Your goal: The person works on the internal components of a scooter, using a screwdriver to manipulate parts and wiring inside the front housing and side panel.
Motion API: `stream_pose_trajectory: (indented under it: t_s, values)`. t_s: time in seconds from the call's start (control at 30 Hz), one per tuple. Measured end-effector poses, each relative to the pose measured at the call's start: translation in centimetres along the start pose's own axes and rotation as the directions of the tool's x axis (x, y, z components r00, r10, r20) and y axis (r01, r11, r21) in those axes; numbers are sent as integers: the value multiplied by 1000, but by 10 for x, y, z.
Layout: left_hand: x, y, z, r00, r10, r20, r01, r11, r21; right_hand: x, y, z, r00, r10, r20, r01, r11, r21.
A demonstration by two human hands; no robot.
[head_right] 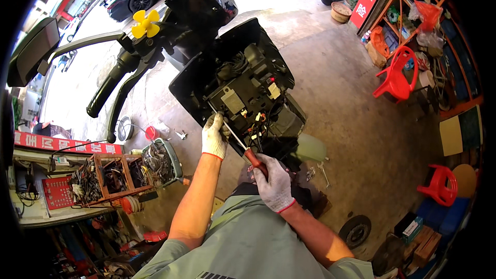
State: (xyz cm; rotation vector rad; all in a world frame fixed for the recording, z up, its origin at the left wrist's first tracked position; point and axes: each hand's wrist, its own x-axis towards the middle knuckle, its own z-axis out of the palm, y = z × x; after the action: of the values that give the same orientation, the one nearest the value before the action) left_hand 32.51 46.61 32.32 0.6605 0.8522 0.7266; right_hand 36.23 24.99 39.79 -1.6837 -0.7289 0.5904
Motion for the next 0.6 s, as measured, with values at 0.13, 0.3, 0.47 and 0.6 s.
stream_pose_trajectory:
  t_s: [0.13, 0.3, 0.47, 0.6]
  values:
    - [1, 1, -2, 1000, 11, 11, -12, 999, 37, 2, 2, 3, 978, 207, 17, -203, 937, 283]
    - [4, -2, -5, 1000, 24, 12, -24, 998, 55, 8, 1, -11, 810, 530, 251, -554, 550, 625]
    - [5, -3, -5, 999, 24, 21, -25, 998, 52, 8, 0, -11, 970, -245, -12, 216, 877, -429]
    - [5, -3, -5, 1000, 20, 8, -21, 999, 42, 8, -6, -6, 999, 29, -25, -34, 974, -225]
